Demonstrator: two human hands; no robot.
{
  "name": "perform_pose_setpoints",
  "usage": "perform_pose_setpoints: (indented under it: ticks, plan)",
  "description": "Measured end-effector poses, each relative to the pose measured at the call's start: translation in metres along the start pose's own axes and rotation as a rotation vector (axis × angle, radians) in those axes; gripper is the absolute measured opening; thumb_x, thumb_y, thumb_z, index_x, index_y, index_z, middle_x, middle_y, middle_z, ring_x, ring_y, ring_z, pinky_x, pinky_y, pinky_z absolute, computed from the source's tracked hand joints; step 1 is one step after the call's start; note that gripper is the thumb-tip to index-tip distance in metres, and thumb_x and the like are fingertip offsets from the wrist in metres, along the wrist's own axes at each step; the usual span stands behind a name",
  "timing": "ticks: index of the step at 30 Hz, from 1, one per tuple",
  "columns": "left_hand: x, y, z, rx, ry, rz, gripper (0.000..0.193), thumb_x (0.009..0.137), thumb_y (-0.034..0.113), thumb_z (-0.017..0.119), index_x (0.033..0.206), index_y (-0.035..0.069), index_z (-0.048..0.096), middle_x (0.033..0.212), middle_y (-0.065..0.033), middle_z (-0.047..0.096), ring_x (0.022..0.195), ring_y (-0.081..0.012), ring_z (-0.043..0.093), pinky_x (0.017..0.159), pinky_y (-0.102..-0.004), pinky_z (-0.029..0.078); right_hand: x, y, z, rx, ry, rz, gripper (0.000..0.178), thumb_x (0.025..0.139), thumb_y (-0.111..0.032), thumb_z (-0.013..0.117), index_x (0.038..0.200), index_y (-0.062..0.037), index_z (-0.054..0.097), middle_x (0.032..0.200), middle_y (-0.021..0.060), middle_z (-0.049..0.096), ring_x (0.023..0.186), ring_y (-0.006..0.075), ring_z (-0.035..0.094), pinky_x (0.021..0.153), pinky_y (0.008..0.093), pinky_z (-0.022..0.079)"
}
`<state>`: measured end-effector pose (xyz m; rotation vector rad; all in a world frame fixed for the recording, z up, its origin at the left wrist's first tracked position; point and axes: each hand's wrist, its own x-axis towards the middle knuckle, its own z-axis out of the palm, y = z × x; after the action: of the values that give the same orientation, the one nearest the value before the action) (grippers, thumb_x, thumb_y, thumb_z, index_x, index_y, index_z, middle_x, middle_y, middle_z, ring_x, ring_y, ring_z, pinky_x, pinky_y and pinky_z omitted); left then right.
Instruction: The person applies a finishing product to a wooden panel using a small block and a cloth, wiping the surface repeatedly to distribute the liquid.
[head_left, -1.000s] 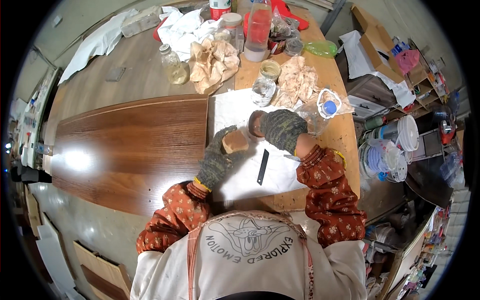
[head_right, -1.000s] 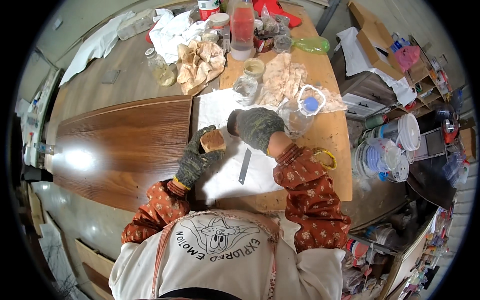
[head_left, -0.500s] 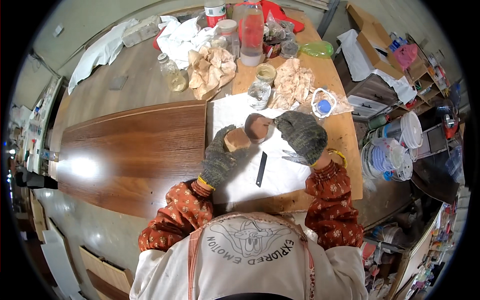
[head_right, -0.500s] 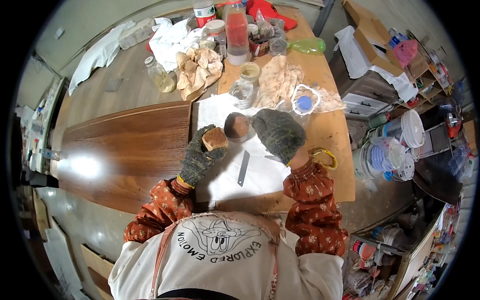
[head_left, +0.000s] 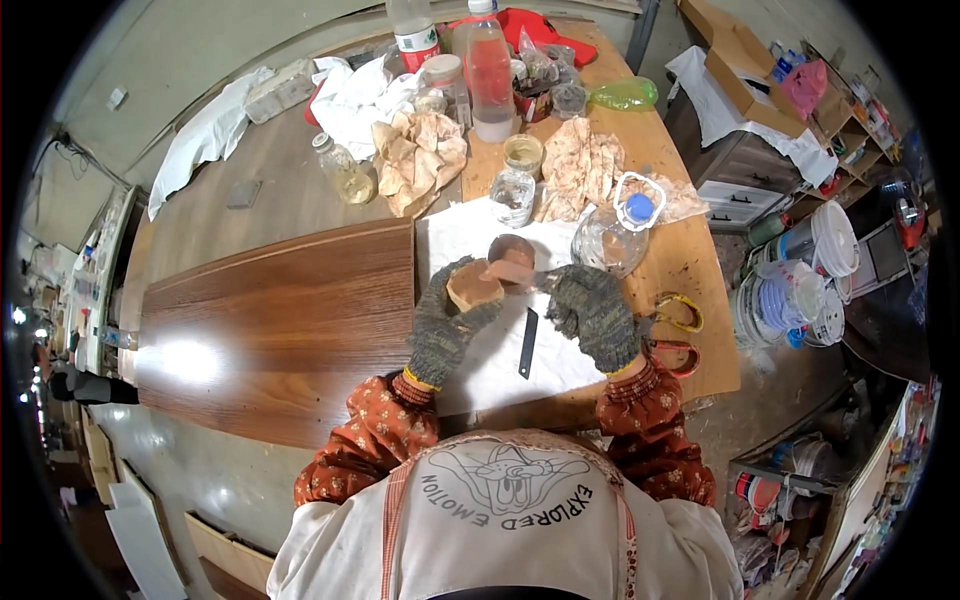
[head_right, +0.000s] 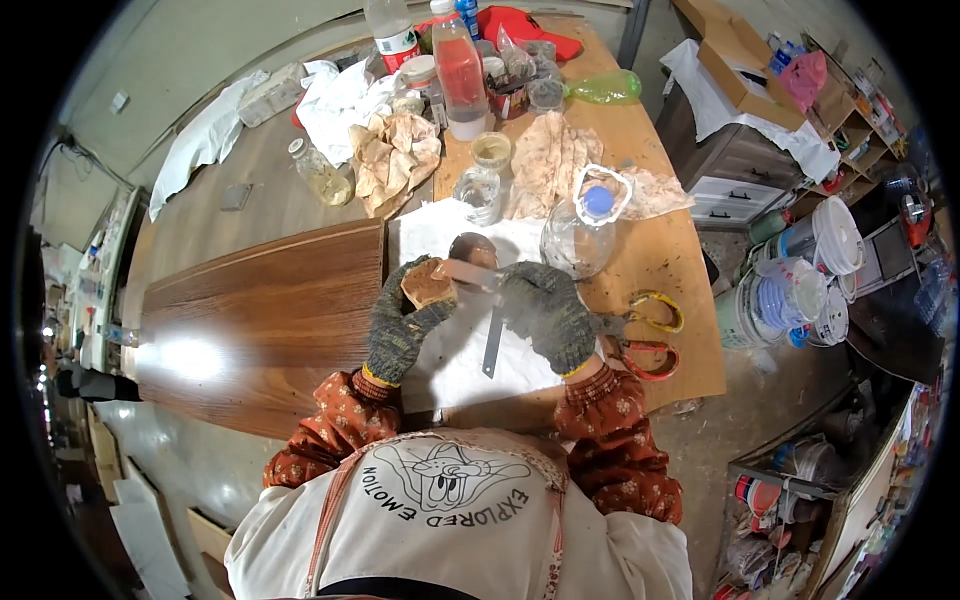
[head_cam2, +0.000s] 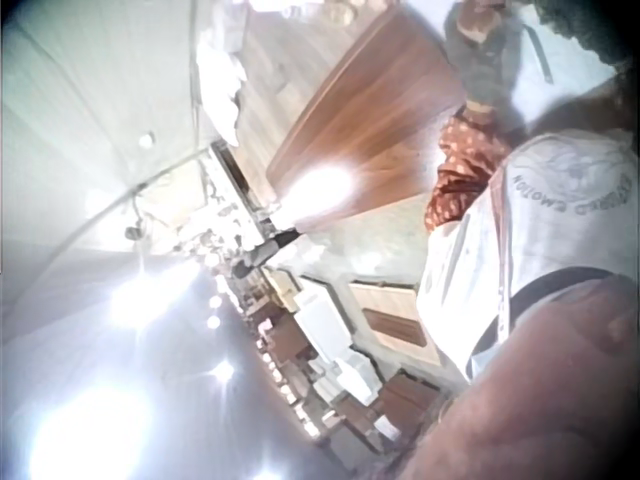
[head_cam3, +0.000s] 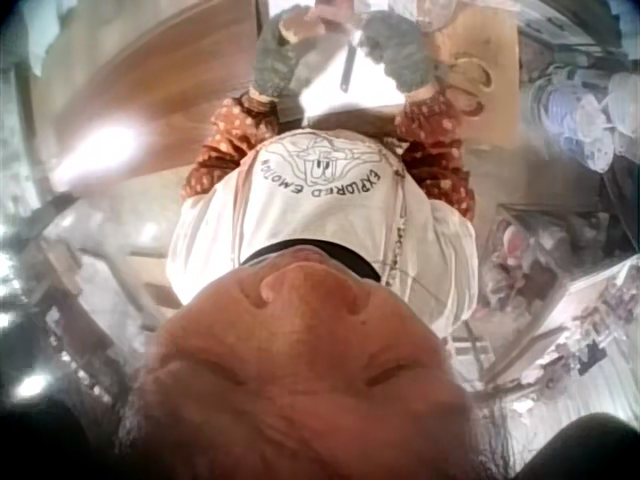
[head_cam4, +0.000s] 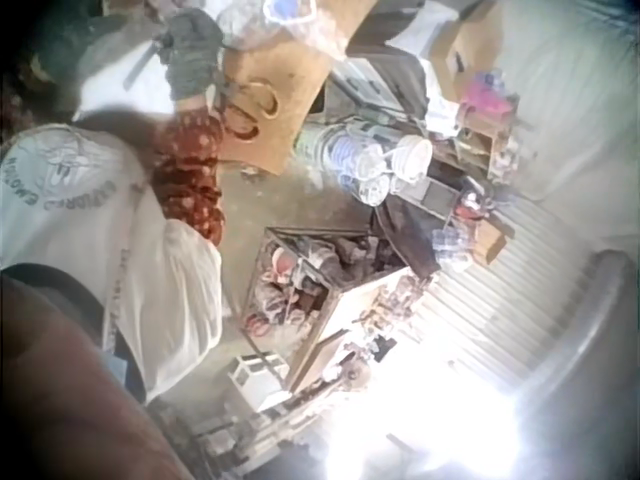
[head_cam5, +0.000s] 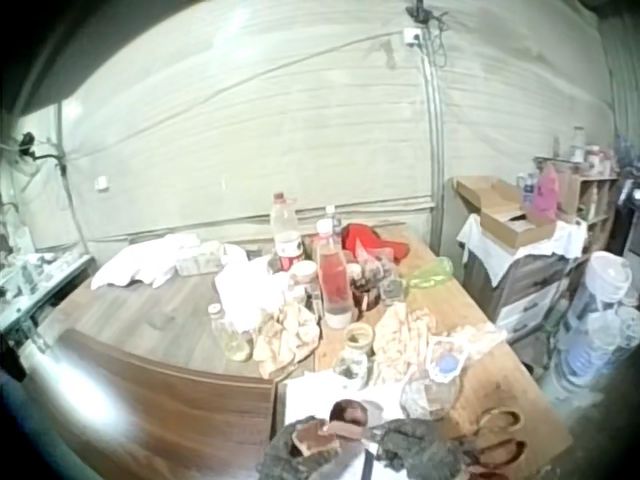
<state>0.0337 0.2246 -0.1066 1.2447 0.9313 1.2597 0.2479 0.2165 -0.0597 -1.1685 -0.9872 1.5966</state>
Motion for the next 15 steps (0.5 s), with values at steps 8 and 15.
perform_pose_setpoints:
  ticks: [8, 15]
  plan:
    - [0.001, 0.020, -0.002, 0.276, 0.064, 0.092, 0.053, 0.077, 0.005, 0.073, 0.124, 0.001, 0.049, 0.114, -0.0110, 0.060, 0.105, -0.0182, 0.058, 0.089, -0.0296, 0.050, 0.002, 0.002, 0.016, -0.697, 0.100, -0.800, 0.023, 0.093, -0.019, 0.053, 0.109, -0.0042, 0.060, 0.071, 0.0041, 0.058, 0.058, 0.0117, 0.054, 0.052, 0.0250, 0.046]
    - [0.002, 0.029, -0.007, 0.387, 0.133, 0.083, 0.059, 0.075, 0.021, 0.077, 0.124, 0.003, 0.050, 0.110, -0.0122, 0.063, 0.097, -0.0222, 0.063, 0.083, -0.0324, 0.052, -0.028, 0.005, 0.036, -1.749, 0.083, -1.088, 0.025, 0.091, -0.027, 0.045, 0.093, -0.0067, 0.059, 0.062, 0.0066, 0.051, 0.058, 0.0185, 0.055, 0.050, 0.0374, 0.045]
